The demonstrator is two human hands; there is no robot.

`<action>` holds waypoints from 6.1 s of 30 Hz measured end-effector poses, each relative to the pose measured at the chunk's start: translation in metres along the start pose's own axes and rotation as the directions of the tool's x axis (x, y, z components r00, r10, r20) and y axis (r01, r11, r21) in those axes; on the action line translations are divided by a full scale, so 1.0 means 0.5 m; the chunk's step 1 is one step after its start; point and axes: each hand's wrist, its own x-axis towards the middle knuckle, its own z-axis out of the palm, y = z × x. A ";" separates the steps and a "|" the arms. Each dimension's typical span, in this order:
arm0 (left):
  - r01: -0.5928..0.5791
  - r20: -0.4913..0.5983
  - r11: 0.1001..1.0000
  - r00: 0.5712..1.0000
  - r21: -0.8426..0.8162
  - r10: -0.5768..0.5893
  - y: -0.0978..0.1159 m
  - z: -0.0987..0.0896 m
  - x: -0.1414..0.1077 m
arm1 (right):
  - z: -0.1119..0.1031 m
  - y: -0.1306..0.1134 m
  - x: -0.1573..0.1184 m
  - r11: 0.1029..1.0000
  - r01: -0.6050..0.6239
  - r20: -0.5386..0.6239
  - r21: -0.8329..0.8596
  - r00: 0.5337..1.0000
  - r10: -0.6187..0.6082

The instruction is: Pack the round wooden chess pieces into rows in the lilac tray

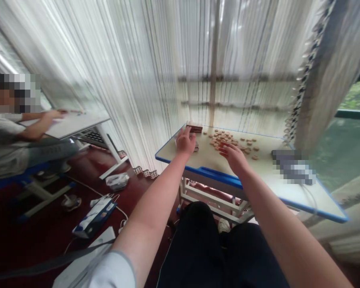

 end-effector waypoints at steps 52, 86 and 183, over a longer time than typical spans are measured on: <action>-0.232 0.523 0.971 0.836 0.064 0.166 0.164 0.131 0.004 | -0.224 -0.048 0.041 0.513 0.015 0.057 -0.858 0.996 0.065; -0.337 0.613 0.937 0.723 -0.091 0.319 0.118 0.270 0.055 | -0.254 0.080 0.157 0.324 0.257 0.257 -0.910 0.965 -0.044; -0.148 0.543 0.978 0.839 0.148 0.044 0.096 0.265 0.068 | -0.224 0.076 0.150 0.538 0.169 0.100 -0.826 0.983 -0.156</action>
